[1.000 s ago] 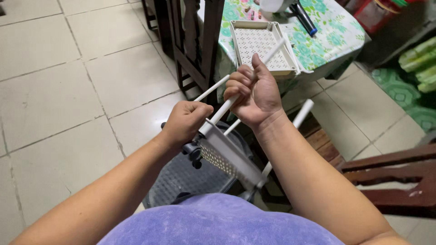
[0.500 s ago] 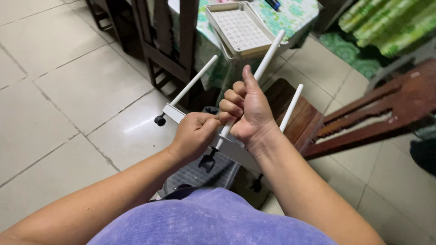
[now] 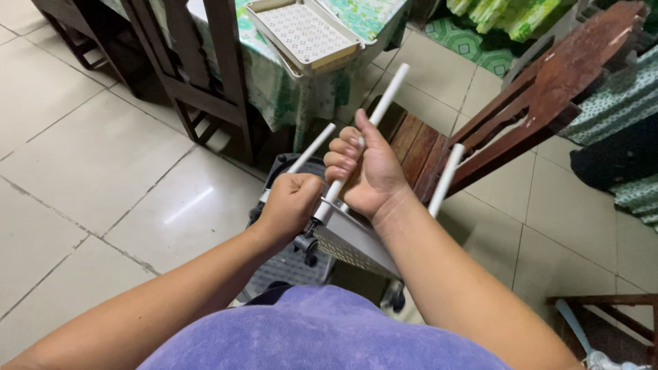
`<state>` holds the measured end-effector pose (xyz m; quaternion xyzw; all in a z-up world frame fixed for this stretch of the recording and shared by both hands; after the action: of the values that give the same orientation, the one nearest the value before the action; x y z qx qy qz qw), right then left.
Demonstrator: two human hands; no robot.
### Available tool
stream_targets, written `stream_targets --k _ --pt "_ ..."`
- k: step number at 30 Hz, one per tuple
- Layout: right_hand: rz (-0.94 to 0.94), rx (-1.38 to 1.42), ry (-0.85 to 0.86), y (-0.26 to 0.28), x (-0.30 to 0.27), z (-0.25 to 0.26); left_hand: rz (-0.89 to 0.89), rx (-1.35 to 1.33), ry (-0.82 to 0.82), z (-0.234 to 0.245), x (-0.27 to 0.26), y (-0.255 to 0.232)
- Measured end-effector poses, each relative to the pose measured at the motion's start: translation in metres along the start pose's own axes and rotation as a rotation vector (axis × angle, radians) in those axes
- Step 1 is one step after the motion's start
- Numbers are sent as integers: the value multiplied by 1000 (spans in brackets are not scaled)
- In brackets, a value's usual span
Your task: The person assembles a white plastic rolling cart by inserting vertical poles into the base, attaching perforated trays, and securing caster wheels. The person handles the base, poles, trays, and wheels directly by hand.
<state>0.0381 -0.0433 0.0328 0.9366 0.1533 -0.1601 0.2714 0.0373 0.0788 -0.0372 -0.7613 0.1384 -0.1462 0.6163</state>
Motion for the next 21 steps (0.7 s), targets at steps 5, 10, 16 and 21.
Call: stream_targets --k 5,10,16,21 --pt "66 -92 -379 6 -15 10 -89 320 -65 -6 -14 -14" --pt "92 -151 -365 1 -26 11 0 278 -21 -16 -25 -13" --pt "70 -117 -102 -14 -17 -2 3 196 95 4 -20 -8" --pt "85 -18 322 -27 1 -37 15 -6 264 36 4 -10"
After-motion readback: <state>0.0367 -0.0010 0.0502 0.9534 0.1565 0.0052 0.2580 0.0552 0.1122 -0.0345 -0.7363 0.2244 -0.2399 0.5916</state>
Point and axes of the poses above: each hand's wrist, its own x-axis towards the middle knuckle, its own z-axis out of the back of the hand, y = z × x, the point moved 5 cm from there along x, towards the middle knuckle, and after that the axes turned 5 degrees about -y, right-handed, at the moved point
